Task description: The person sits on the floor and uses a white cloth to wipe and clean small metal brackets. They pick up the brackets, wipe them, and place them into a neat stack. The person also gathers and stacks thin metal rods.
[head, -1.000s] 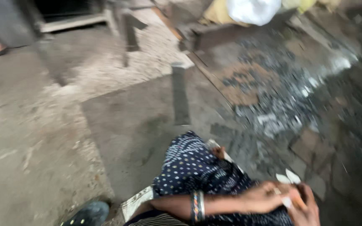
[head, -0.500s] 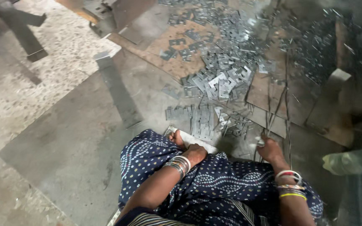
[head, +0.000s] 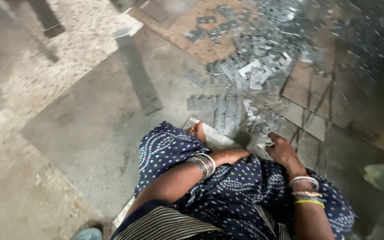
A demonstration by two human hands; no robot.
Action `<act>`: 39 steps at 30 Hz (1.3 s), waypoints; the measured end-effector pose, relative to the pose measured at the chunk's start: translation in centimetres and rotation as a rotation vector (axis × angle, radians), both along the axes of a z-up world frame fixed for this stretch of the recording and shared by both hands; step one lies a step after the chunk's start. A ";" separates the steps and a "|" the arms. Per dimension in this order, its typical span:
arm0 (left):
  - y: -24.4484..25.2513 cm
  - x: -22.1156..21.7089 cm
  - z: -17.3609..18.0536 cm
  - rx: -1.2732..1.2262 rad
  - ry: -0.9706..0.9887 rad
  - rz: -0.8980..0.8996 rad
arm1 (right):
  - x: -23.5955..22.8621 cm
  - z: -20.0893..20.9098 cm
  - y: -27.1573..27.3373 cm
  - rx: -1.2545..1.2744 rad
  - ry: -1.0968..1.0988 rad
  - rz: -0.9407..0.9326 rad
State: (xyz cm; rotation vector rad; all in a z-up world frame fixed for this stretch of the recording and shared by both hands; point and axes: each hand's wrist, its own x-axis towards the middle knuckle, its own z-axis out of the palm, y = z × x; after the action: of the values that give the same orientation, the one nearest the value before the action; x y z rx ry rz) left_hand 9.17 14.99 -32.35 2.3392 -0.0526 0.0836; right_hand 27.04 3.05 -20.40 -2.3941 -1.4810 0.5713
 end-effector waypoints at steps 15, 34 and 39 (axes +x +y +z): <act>23.3 -26.0 12.4 0.336 0.418 0.845 | -0.1 -5.1 2.4 0.108 -0.140 -0.112; 23.9 -25.4 11.4 0.557 0.263 0.990 | 1.6 -5.5 6.0 0.219 -0.069 -0.136; 22.7 -26.5 16.2 0.649 -0.390 0.967 | 1.9 -6.2 6.1 0.165 0.035 -0.177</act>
State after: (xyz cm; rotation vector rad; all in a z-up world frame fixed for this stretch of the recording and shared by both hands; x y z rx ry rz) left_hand -17.30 37.68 -16.11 2.7119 0.9913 1.1346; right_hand 28.91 9.14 -26.65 -2.3425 -1.2344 0.4304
